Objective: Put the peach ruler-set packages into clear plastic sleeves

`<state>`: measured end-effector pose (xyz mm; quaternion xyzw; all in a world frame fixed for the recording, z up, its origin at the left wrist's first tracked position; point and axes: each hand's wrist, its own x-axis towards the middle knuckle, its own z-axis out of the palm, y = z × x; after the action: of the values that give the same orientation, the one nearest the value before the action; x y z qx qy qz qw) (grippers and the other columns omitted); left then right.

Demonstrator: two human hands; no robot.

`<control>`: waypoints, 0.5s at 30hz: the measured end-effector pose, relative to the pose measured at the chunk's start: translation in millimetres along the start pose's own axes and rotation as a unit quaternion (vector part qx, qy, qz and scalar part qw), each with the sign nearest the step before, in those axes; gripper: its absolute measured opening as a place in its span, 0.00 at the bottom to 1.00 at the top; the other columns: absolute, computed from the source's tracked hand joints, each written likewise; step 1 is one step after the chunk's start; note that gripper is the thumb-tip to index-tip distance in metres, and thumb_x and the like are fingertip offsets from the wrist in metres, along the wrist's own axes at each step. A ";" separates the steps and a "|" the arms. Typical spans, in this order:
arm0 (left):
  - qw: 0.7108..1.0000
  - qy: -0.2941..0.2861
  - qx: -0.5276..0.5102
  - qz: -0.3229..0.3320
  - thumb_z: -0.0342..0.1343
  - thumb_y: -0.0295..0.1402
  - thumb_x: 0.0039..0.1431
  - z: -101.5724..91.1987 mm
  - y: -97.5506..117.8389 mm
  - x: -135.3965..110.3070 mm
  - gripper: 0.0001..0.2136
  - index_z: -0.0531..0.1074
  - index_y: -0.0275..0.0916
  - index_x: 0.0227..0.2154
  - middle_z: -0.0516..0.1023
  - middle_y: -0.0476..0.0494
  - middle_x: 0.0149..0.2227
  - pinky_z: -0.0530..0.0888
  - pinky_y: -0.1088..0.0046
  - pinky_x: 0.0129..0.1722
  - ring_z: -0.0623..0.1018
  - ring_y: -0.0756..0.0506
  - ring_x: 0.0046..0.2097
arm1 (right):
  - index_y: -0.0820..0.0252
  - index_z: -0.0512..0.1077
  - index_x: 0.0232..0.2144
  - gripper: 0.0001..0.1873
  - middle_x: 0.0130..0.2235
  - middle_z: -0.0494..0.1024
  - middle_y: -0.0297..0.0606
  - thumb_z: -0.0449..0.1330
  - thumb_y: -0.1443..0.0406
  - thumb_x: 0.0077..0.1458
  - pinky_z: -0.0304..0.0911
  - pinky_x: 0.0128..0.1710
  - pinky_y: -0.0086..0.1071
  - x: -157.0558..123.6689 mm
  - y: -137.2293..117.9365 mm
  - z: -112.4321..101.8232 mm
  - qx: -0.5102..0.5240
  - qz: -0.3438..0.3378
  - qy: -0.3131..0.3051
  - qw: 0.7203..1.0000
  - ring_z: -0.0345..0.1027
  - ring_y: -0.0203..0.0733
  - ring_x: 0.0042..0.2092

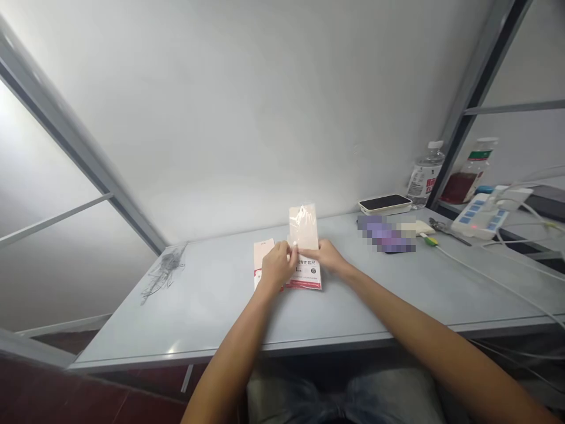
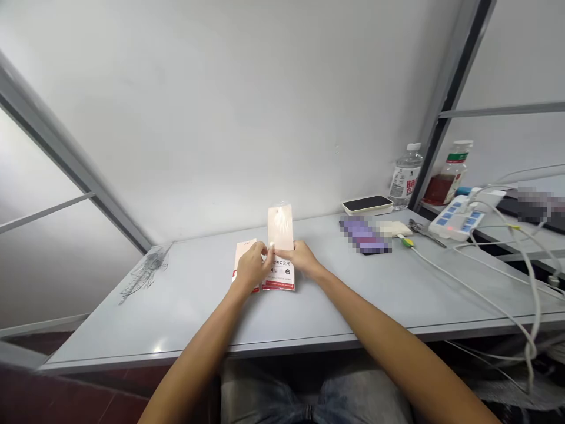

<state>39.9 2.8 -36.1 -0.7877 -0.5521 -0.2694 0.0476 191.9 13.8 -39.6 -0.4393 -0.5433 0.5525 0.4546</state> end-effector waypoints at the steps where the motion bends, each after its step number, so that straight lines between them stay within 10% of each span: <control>1: 1.000 -0.004 0.009 -0.003 0.38 0.38 0.60 1.1 1.4 -0.4 0.11 0.61 0.40 0.29 0.70 0.46 0.30 0.62 0.74 0.26 0.70 0.49 0.29 | 0.66 0.75 0.30 0.15 0.32 0.79 0.44 0.64 0.60 0.40 0.67 0.30 0.34 0.0 0.6 0.0 -0.004 0.002 -0.001 1.000 0.72 0.47 0.33; 15: 0.995 -0.074 0.061 0.022 0.33 0.33 0.61 4.4 5.0 -2.0 0.12 0.62 0.40 0.31 0.70 0.44 0.30 0.59 0.74 0.22 0.70 0.47 0.27 | 0.66 0.73 0.24 0.09 0.25 0.77 0.40 0.62 0.63 0.41 0.63 0.25 0.29 -5.4 -5.6 -1.8 -0.039 0.011 -0.043 0.998 0.70 0.43 0.28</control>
<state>45.6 0.8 -39.7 -0.8130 -0.5522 -0.1747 0.0605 194.9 8.9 -34.1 -0.4386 -0.5784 0.5543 0.4073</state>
